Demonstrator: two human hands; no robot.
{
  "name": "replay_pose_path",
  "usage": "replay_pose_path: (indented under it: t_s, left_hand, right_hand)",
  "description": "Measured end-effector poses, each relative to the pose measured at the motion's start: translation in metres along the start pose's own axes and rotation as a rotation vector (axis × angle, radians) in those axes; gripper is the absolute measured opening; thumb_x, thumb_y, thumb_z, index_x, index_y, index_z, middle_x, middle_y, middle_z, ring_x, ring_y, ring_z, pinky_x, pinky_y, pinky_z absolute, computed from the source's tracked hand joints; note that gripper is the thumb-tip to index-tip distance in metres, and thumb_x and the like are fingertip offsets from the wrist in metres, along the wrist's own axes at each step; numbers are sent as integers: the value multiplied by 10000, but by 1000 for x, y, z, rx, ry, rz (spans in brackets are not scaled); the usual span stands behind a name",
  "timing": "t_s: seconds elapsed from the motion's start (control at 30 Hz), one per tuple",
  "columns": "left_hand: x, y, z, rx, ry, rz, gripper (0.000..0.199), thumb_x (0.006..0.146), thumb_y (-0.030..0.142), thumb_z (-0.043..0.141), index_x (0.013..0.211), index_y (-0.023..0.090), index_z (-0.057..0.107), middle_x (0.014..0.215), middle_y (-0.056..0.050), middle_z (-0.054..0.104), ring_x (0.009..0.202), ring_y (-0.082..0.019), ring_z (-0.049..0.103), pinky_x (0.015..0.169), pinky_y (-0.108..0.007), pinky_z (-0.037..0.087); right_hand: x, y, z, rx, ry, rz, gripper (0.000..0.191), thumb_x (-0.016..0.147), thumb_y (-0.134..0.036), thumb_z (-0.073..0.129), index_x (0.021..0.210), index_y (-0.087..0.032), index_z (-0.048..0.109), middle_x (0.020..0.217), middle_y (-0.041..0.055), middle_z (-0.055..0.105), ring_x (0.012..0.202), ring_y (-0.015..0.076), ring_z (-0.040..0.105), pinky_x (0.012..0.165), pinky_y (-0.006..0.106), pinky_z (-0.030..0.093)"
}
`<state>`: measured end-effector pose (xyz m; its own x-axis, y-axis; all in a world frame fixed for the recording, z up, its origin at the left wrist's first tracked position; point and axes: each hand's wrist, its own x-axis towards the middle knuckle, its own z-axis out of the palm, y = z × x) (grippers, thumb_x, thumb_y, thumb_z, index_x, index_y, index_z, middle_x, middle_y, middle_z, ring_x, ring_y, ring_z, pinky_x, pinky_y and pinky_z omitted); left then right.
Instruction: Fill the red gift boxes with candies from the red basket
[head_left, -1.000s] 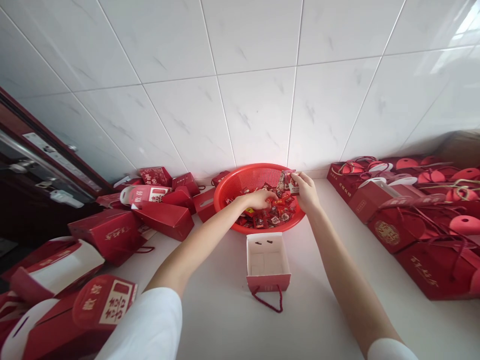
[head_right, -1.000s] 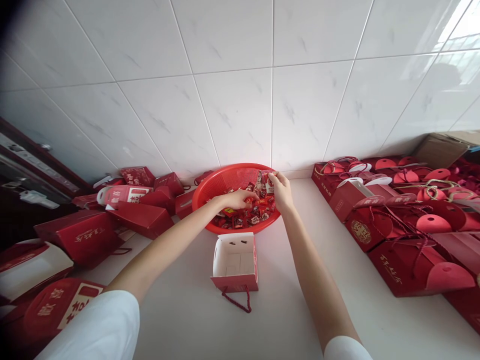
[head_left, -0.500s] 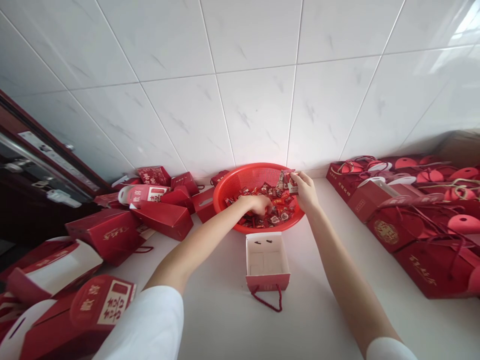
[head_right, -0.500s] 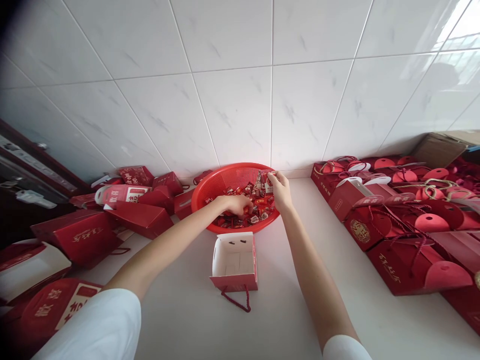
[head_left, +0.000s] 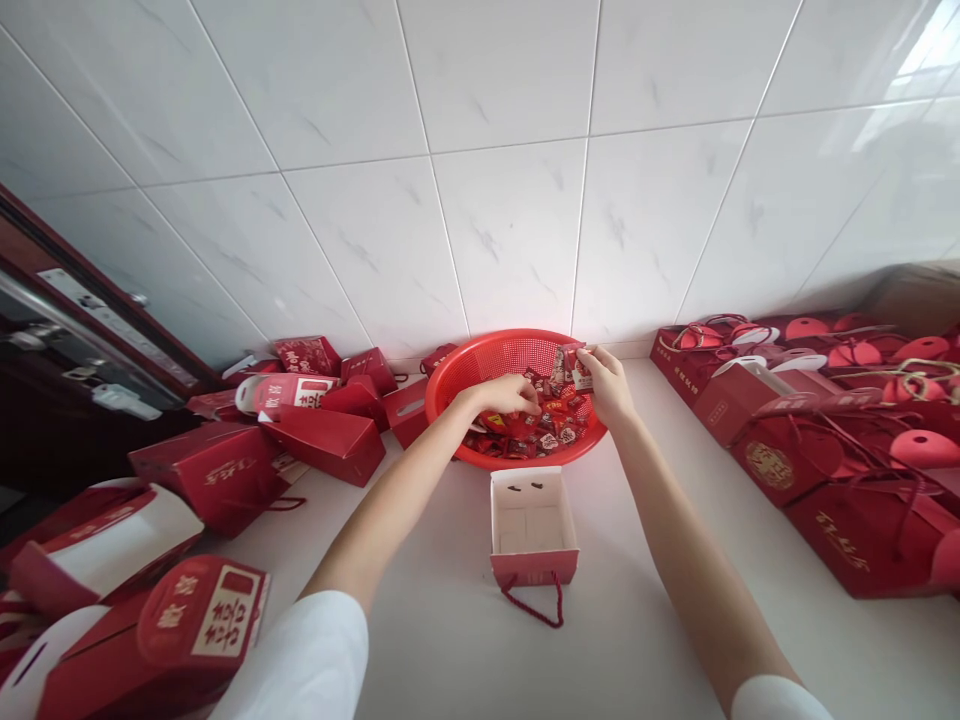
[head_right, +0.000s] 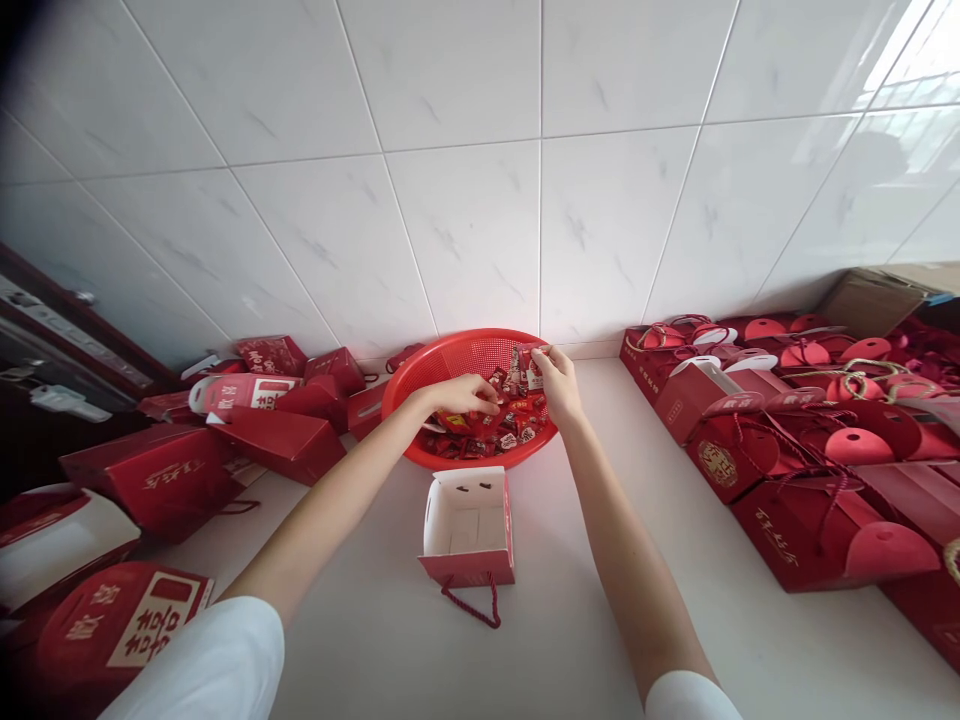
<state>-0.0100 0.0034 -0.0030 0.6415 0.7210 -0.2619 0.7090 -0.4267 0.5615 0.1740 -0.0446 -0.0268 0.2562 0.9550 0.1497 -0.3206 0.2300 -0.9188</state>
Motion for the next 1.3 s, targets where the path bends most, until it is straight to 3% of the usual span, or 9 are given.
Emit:
replay_pose_path:
  t_s: [0.2, 0.37, 0.47, 0.6, 0.73, 0.9, 1.07, 1.17, 1.3]
  left_hand:
    - [-2, -3, -4, -338, 170, 123, 317, 767, 456, 728, 857, 157, 779, 858, -46, 751, 812, -191, 653, 785, -300, 489]
    - [-7, -2, -2, -621, 395, 56, 278, 738, 406, 814, 846, 150, 792, 782, -57, 748, 781, -188, 661, 728, -287, 506]
    - [-18, 4, 2, -745, 407, 27, 269, 762, 398, 807, 891, 162, 795, 866, -59, 765, 811, -184, 671, 724, -285, 524]
    - [-39, 18, 7, -867, 371, 108, 352, 725, 436, 841, 932, 156, 795, 981, -85, 776, 854, -198, 686, 767, -312, 556]
    - [-66, 32, 9, -862, 395, 177, 424, 698, 450, 862, 998, 162, 783, 1018, -82, 771, 911, -229, 705, 801, -343, 578]
    - [-105, 50, 18, -824, 445, 197, 383, 775, 389, 803, 1062, 140, 757, 1053, -92, 758, 1010, -255, 702, 867, -368, 575]
    - [-138, 62, 34, -685, 379, 223, 270, 857, 327, 713, 1058, 153, 761, 1075, -89, 762, 1016, -242, 705, 923, -373, 546]
    - [-151, 63, 43, -557, 338, 180, 201, 897, 285, 654, 1019, 170, 765, 1062, -77, 773, 1022, -249, 710, 918, -373, 540]
    - [-159, 61, 51, -440, 303, 96, 176, 889, 241, 656, 1004, 179, 773, 1054, -75, 790, 1023, -262, 722, 904, -374, 545]
  right_hand:
    - [-2, -2, 1, -41, 2, 18, 328, 622, -475, 792, 664, -224, 584, 579, -45, 594, 560, 130, 518, 529, 254, 434]
    - [-4, -6, 3, -40, -18, 59, 341, 611, -477, 778, 701, -211, 585, 596, -48, 587, 558, 114, 508, 534, 243, 417]
    - [-10, -14, 7, -34, -110, 123, 354, 592, -476, 793, 697, -205, 591, 608, -34, 600, 573, 127, 540, 548, 254, 445]
    - [-24, -31, 16, -59, -258, 192, 350, 610, -464, 813, 721, -200, 612, 663, -13, 637, 612, 145, 586, 559, 262, 478]
    - [-40, -50, 20, -177, -378, 191, 332, 697, -488, 774, 788, -218, 602, 675, -28, 619, 586, 137, 567, 506, 251, 457]
    - [-63, -77, 18, -378, -524, 49, 312, 813, -494, 688, 776, -204, 580, 695, -16, 590, 624, 129, 559, 544, 247, 442]
    - [-86, -99, 16, -619, -742, 19, 252, 873, -405, 632, 756, -190, 573, 632, -42, 499, 539, 90, 431, 464, 229, 332]
    - [-95, -104, 18, -685, -825, 23, 198, 886, -349, 605, 778, -185, 582, 664, -31, 529, 546, 93, 450, 466, 236, 360]
    - [-99, -103, 18, -692, -827, -5, 214, 895, -362, 599, 771, -188, 578, 638, -41, 488, 542, 94, 416, 455, 241, 333]
